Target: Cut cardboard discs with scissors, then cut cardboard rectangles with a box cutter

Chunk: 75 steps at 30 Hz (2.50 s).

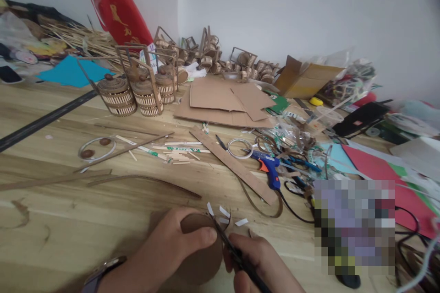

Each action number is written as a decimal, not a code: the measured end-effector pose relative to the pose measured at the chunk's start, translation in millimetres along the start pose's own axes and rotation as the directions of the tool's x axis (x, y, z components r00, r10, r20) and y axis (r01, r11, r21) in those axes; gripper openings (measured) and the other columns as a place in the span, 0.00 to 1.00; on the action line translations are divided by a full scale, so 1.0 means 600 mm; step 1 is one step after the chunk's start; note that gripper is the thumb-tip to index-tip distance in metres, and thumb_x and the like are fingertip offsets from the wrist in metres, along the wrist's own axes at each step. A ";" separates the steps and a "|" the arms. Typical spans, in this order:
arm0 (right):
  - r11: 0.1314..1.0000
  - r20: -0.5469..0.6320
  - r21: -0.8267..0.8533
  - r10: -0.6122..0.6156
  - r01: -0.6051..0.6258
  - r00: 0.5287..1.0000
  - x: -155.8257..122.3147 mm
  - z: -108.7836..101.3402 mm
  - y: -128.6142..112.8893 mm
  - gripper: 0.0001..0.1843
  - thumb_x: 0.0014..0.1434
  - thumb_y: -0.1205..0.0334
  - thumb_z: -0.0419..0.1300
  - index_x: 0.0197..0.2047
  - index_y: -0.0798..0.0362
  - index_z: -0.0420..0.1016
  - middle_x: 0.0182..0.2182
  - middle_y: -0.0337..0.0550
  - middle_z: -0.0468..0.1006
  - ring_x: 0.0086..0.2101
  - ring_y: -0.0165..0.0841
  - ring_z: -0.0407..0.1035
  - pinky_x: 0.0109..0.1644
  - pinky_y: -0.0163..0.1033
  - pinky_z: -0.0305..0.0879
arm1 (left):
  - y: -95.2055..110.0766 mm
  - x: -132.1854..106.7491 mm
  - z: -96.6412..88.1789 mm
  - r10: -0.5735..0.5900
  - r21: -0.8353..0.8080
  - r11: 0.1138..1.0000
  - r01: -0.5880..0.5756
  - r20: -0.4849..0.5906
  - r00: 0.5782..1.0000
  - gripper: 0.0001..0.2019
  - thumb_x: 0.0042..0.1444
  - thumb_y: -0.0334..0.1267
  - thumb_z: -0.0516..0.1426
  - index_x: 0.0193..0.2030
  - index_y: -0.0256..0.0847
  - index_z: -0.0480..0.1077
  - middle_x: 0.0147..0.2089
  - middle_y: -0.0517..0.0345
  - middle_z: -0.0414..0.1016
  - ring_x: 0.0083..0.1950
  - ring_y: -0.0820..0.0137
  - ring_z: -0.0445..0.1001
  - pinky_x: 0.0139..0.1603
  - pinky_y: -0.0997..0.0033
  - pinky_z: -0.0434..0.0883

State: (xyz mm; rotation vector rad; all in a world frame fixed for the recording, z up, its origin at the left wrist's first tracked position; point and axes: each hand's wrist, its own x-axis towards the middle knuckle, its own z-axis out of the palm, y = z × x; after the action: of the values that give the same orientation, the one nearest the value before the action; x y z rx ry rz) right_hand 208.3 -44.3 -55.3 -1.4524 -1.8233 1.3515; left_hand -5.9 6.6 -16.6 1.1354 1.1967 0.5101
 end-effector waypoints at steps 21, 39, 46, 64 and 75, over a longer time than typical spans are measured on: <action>0.995 0.046 0.094 -0.022 0.018 0.999 -0.001 -0.005 -0.042 0.42 0.51 0.15 0.45 0.26 0.50 0.61 0.21 0.34 0.57 0.23 0.28 0.50 0.24 0.35 0.43 | 0.011 -0.004 -0.002 0.013 0.004 1.000 -0.014 0.051 0.999 0.18 0.44 0.51 0.63 0.39 0.44 0.81 0.42 0.57 0.86 0.49 0.55 0.79 0.51 0.62 0.73; 0.997 0.044 0.062 -0.041 0.039 0.998 -0.003 -0.009 -0.062 0.40 0.56 0.17 0.41 0.26 0.50 0.59 0.20 0.34 0.56 0.23 0.29 0.51 0.25 0.36 0.43 | 0.007 -0.003 -0.004 0.033 -0.014 0.999 -0.032 0.054 0.998 0.16 0.46 0.50 0.64 0.40 0.46 0.81 0.43 0.60 0.86 0.50 0.56 0.79 0.51 0.65 0.73; 0.997 0.057 0.069 -0.051 0.047 0.997 -0.001 -0.006 -0.033 0.41 0.55 0.17 0.44 0.25 0.50 0.60 0.20 0.34 0.58 0.22 0.28 0.52 0.24 0.36 0.44 | 0.008 -0.002 -0.005 0.030 0.012 0.999 -0.031 0.069 0.997 0.16 0.46 0.50 0.64 0.40 0.46 0.82 0.43 0.59 0.86 0.50 0.55 0.79 0.51 0.64 0.73; 0.993 0.066 0.025 -0.115 0.114 0.991 -0.001 -0.010 -0.044 0.37 0.62 0.23 0.42 0.26 0.51 0.57 0.19 0.32 0.54 0.22 0.26 0.49 0.23 0.36 0.42 | 0.012 -0.007 -0.012 0.000 0.089 0.996 -0.004 0.047 0.999 0.17 0.46 0.52 0.63 0.41 0.48 0.82 0.45 0.60 0.85 0.53 0.53 0.78 0.54 0.62 0.73; 0.997 0.112 -0.008 -0.074 0.075 0.991 -0.005 -0.012 -0.034 0.38 0.61 0.22 0.45 0.26 0.51 0.61 0.19 0.32 0.56 0.22 0.27 0.51 0.23 0.36 0.42 | 0.014 -0.009 -0.018 -0.012 0.111 0.994 0.007 0.045 0.999 0.22 0.45 0.53 0.65 0.46 0.48 0.80 0.48 0.58 0.85 0.55 0.52 0.77 0.56 0.59 0.72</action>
State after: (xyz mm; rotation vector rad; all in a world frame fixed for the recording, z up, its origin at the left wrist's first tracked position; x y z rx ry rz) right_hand 205.5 -43.4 -33.4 -1.3250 -1.9386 1.4120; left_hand -15.7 9.9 -6.4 1.2288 1.2020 0.4127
